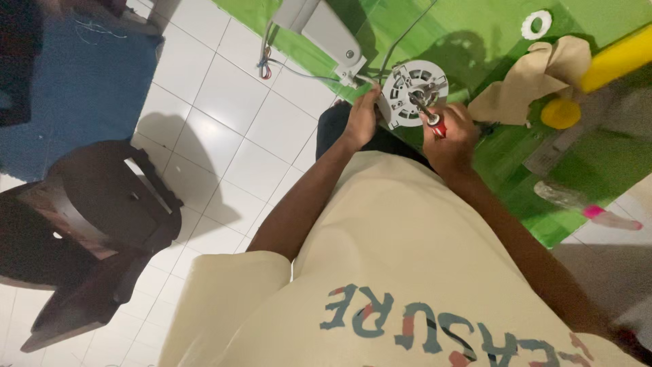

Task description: The person uses a screwdriver to tighten screws on the central hub of a ceiling fan motor. They repeatedly rotate the hub and adjust the screwdriver to secure the internal components.

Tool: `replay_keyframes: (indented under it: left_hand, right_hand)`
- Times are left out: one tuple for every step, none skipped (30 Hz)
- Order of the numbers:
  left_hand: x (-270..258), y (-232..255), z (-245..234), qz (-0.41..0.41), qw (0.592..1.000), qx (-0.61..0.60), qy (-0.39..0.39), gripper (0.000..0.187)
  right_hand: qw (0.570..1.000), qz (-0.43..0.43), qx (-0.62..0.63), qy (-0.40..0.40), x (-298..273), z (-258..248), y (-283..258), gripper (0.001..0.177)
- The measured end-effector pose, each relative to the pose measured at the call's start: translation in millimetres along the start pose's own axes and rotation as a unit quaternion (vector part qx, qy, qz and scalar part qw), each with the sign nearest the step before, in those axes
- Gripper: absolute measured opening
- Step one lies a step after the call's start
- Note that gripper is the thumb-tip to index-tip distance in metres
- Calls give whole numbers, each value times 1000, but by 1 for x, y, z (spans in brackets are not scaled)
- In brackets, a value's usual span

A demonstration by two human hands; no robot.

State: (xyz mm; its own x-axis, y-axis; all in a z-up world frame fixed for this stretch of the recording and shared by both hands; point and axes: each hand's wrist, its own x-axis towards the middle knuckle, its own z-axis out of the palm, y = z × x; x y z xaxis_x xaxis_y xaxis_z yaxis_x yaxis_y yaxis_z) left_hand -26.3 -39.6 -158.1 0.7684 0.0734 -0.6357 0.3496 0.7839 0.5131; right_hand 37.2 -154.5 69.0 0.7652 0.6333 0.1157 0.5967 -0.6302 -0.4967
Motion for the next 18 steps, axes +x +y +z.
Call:
replay_keyframes:
  left_hand:
    - [3, 1, 0, -11, 999, -39, -6, 45]
    - [5, 2, 0, -22, 997, -79, -11, 42]
    - [5, 3, 2, -17, 996, -84, -7, 42]
    - [5, 4, 3, -11, 996, -90, -3, 41]
    - [2, 5, 5, -8, 995, -96, 0, 41]
    - [-1, 6, 7, -18, 997, -75, 5, 42]
    - [-4, 10, 7, -24, 998, -54, 11, 43]
    - [-6, 15, 8, -30, 999, -33, 16, 45]
    - [-10, 20, 8, -55, 998, -37, 10, 43]
    - [-14, 25, 9, -80, 996, -42, 4, 42]
    - [-19, 29, 11, -107, 993, -47, -1, 40]
    - [-24, 32, 13, -117, 992, -42, -1, 40]
    - [-26, 36, 15, -125, 991, -36, 0, 41]
    - [-27, 40, 17, -133, 991, -30, 0, 41]
    - [-29, 44, 18, -134, 991, -32, -2, 40]
    - [-30, 46, 20, -134, 990, -34, -4, 39]
    - [-32, 46, 22, -137, 990, -36, -6, 38]
    - [-34, 46, 22, -138, 990, -39, -6, 36]
  right_hand:
    - [1000, 10, 2, 5, 1, 0, 0, 17]
    - [1000, 20, 3, 9, 2, 1, -1, 19]
    - [999, 31, 4, 13, 2, 1, -2, 22]
    - [999, 34, 16, 17, 3, 1, -2, 19]
    - [999, 39, 28, 20, 1, 0, -3, 17]
    - [998, 43, 41, 23, -1, 0, -3, 15]
    - [997, 53, 45, 30, 0, 1, -2, 16]
    - [996, 64, 49, 38, 0, 2, -1, 16]
    - [995, 74, 53, 44, -1, 2, 0, 17]
    - [995, 70, 40, 57, -1, 3, 2, 16]
    - [995, 67, 27, 70, -4, 3, 6, 16]
    - [994, 65, 14, 82, -7, 3, 9, 17]
    - [989, 113, 54, 81, -7, 3, 13, 15]
    - [979, 162, 94, 79, -8, 4, 17, 14]
    - [966, 210, 133, 75, -9, 6, 21, 13]
    - [966, 213, 133, 65, -9, 7, 25, 13]
    - [965, 219, 132, 54, -10, 7, 29, 13]
    - [965, 224, 131, 43, -12, 7, 31, 14]
